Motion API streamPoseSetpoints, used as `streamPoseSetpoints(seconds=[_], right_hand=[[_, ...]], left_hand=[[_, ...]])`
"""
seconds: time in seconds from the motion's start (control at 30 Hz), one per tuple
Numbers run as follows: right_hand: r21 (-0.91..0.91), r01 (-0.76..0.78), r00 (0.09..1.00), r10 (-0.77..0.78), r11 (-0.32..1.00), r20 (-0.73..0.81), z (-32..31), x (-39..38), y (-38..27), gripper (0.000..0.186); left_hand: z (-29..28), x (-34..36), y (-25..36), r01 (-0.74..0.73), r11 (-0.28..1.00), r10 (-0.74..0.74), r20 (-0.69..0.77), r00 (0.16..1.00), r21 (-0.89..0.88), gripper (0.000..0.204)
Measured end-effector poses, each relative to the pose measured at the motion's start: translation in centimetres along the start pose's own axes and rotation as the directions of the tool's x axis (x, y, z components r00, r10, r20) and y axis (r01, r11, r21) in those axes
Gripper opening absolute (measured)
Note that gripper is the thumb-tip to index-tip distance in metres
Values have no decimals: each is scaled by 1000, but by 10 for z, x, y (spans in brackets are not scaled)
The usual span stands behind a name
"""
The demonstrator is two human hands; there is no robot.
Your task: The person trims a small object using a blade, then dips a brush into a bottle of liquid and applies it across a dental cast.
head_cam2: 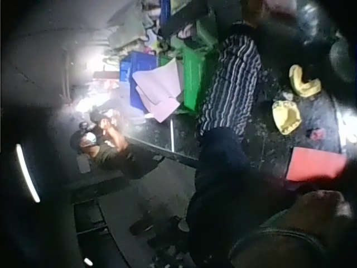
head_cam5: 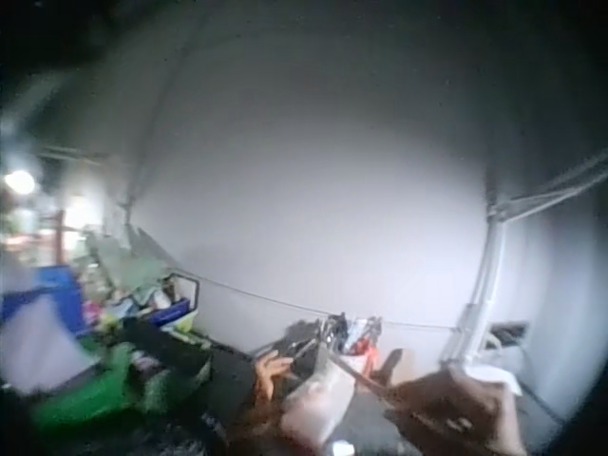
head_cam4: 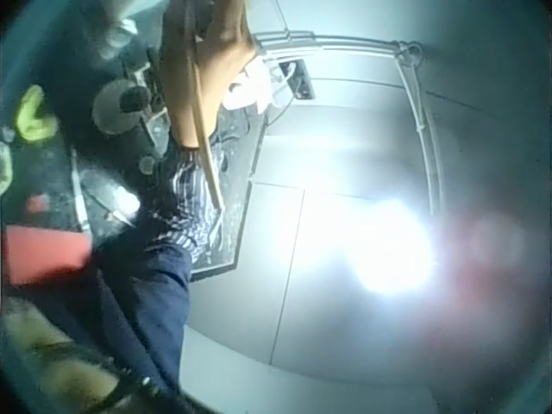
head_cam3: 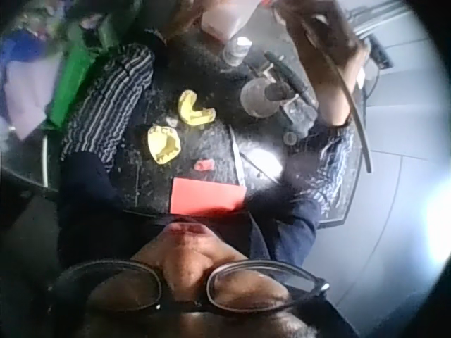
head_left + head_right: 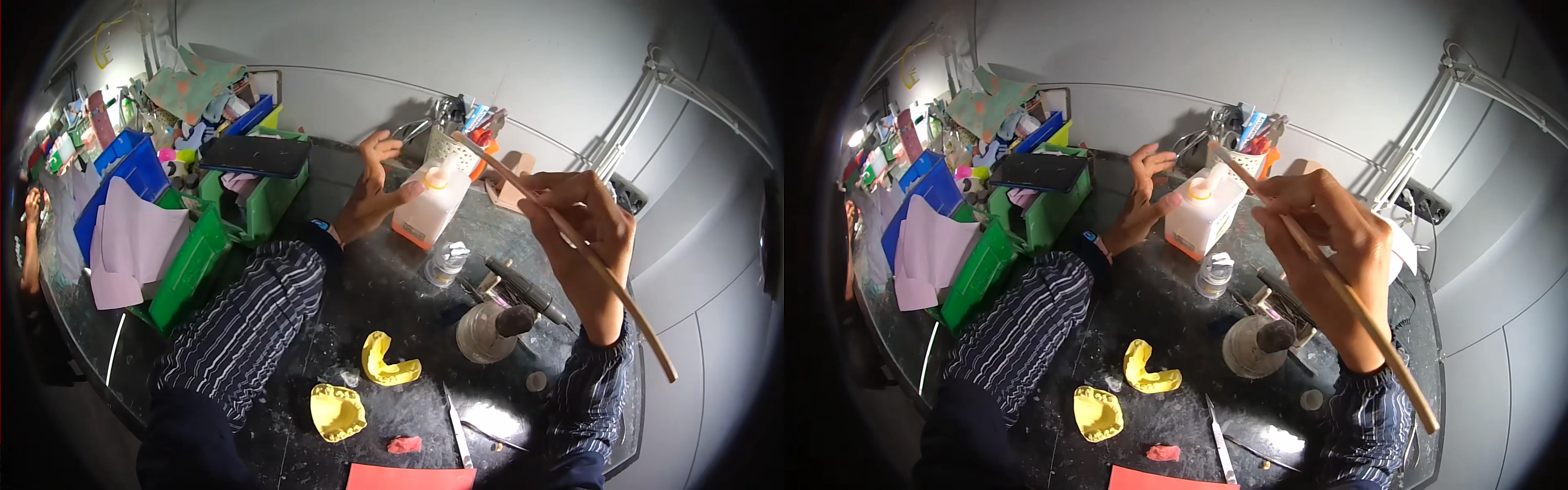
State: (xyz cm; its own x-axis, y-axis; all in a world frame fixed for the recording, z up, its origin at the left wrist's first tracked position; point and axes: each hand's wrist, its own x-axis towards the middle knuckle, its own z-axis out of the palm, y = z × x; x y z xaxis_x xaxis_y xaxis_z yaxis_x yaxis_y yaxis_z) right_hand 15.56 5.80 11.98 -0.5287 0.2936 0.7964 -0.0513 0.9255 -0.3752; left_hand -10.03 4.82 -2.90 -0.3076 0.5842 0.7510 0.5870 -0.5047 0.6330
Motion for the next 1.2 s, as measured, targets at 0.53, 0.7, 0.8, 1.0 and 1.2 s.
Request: streamPoseSetpoints(seconds=[0.53, 0.7, 0.8, 1.0, 1.2], right_hand=[[-104, 143, 970, -118, 984, 213, 15, -33, 26, 23], [-130, 163, 967, -132, 978, 219, 12, -36, 23, 25], [-131, 165, 966, -133, 978, 222, 14, -38, 19, 27], [-162, 190, 963, -151, 968, 223, 11, -39, 16, 26], [-193, 213, 954, -162, 958, 251, 11, -40, 13, 27]], left_hand=[[19, -2, 7, 221, 951, -156, 284, 946, -216, 89], [18, -2, 17, 265, 938, -184, 326, 927, -222, 73], [16, -4, 20, 290, 937, -218, 323, 921, -193, 69], [15, -4, 13, 243, 958, -174, 365, 915, -153, 69], [16, -6, 13, 217, 971, -179, 301, 937, -98, 75]])
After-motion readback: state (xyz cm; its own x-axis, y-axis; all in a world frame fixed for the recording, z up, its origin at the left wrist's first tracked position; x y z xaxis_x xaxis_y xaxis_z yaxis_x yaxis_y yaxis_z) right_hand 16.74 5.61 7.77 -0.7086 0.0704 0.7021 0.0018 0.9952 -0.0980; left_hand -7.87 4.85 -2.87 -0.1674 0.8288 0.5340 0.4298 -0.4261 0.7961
